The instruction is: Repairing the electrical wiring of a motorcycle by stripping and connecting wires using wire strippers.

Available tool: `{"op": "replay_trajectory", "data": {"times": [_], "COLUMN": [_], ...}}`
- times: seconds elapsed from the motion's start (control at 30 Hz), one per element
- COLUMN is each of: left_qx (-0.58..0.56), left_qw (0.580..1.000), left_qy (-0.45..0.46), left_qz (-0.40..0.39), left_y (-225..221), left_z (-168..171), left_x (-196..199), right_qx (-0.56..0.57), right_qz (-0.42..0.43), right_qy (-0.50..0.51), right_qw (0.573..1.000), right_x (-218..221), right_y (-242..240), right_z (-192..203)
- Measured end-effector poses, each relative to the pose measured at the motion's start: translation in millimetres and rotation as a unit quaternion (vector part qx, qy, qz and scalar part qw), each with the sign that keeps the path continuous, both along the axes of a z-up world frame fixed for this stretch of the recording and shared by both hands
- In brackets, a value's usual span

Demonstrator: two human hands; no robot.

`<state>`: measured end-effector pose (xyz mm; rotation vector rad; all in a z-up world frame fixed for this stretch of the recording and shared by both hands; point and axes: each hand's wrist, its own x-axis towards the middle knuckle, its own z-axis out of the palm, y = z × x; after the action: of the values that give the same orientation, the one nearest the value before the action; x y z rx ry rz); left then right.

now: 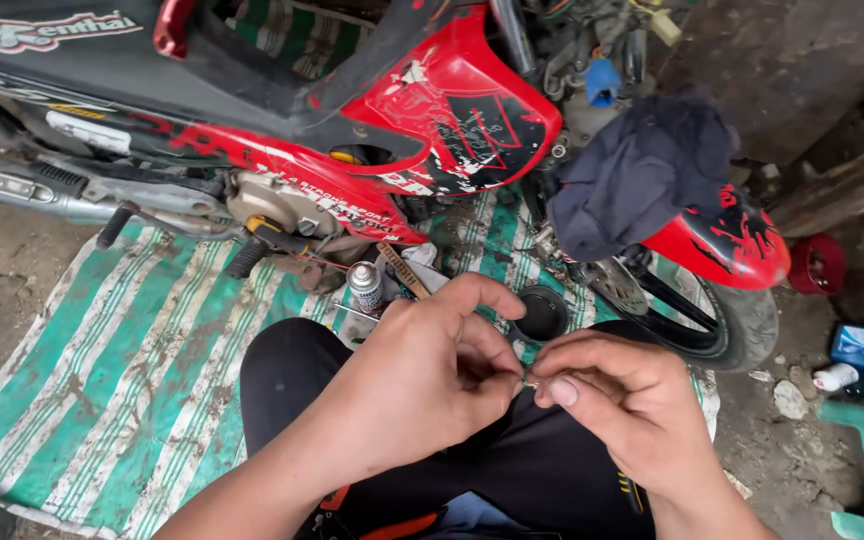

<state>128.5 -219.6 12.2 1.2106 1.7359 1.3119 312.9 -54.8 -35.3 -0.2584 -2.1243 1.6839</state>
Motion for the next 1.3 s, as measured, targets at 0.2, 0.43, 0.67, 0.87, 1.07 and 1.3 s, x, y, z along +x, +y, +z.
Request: {"op": "replay_trajectory", "data": {"times": [0.2, 0.43, 0.67, 0.87, 1.07, 1.3], "left_qx": [0.028, 0.015, 0.036, 0.105, 0.201, 0.252], "left_qw": [0.998, 0.999, 0.997, 0.989, 0.974, 0.950], "left_qy": [0.041, -0.014, 0.028, 0.100, 0.094, 0.069], "left_qz": [-0.037, -0.046, -0.058, -0.016, 0.038, 0.174], "left_y": [17.8, 29.0, 28.5, 33.5, 40.4, 60.7], "left_z": [5.0, 18.3, 22.9, -4.5, -26.4, -45.1], "left_x": [2.7, 7.6, 12.6, 13.5, 0.3, -52.1], "right_qx": [-0.045, -0.193, -0.257, -0.298, -0.311, -0.286], "right_qz": [-0.005, 0.030, 0.037, 0.012, 0.072, 0.082], "right_qy": [0.014, 0.073, 0.067, 0.051, 0.089, 0.136], "right_qw": [0.999, 0.978, 0.964, 0.953, 0.944, 0.945], "right_x": [2.2, 0.2, 2.1, 3.6, -0.7, 1.0], "right_y": [6.7, 5.7, 13.5, 26.8, 44.6, 114.5], "right_z": [-11.6, -20.7, -26.8, -42.3, -29.6, 0.2]}}
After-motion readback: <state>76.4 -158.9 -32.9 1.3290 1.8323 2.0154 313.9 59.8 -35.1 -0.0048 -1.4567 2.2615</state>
